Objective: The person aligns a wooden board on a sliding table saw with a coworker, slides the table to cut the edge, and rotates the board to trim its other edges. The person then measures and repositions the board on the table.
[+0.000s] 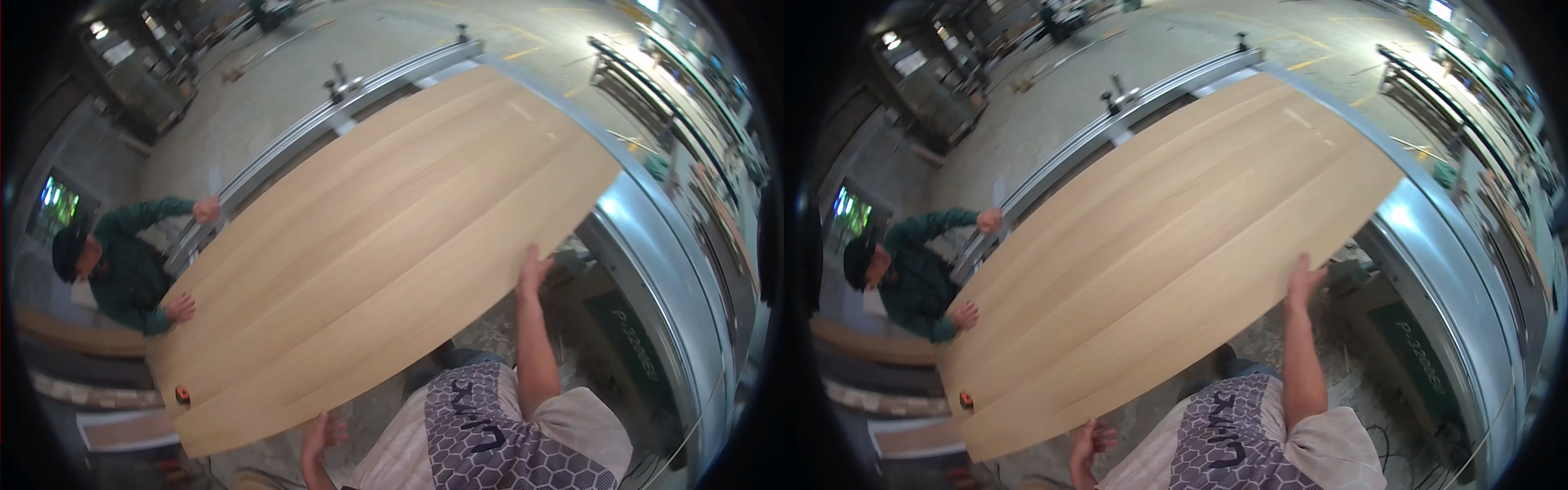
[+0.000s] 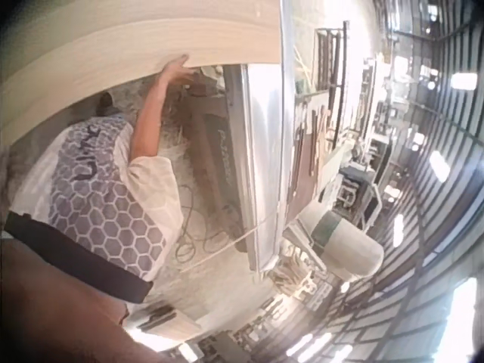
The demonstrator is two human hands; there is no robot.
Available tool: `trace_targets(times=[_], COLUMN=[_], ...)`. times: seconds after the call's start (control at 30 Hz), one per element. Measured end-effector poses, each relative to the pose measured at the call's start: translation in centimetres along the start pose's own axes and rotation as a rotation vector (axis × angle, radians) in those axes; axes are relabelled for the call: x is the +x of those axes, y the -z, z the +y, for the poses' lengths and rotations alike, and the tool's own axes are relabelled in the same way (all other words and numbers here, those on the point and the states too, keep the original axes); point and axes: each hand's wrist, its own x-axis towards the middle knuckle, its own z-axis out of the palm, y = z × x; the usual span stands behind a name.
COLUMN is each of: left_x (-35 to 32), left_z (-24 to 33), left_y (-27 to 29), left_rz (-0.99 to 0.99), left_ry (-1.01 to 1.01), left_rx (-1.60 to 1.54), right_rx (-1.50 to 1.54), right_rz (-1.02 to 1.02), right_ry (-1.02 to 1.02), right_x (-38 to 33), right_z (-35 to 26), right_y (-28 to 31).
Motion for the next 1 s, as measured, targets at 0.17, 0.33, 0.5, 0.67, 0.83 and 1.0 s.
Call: trace_targets(times=[0.17,0.33,0.5,0.67,0.83,1.0], left_x=[1.2,2.9,6.5,8.2,8.0,8.0], left_z=[0.7,-0.8,-3.9,-4.7,-4.6,-4.7], left_y=[5.7,12.0,15.4,14.6,14.6,14.6], left_rz=[0.775,1.321,1.569,1.687,1.700,1.702], left_ry=[-0.554,-0.420,-0.149,-0.171,-0.316,-0.362], left_rx=[-0.147,0.162,0.132,0.035,0.055,0.006], right_rx=[-0.157,-0.285,-0.315,-0.623,-0.683,-0.755], right_rz=[-0.041,-0.143,-0.121,0.153,0.134,0.159], right_ry=[0.076,0.132,0.091,0.310,0.161,0.052], right_x=[0.4,-0.5,0.2,0.7,0.9,0.3], right_z=[-0.4,-2.1,-2.1,-1.2,-1.9,-2.9], right_y=[0.2,-0.3,-0.1,-0.1,0.2,-0.7])
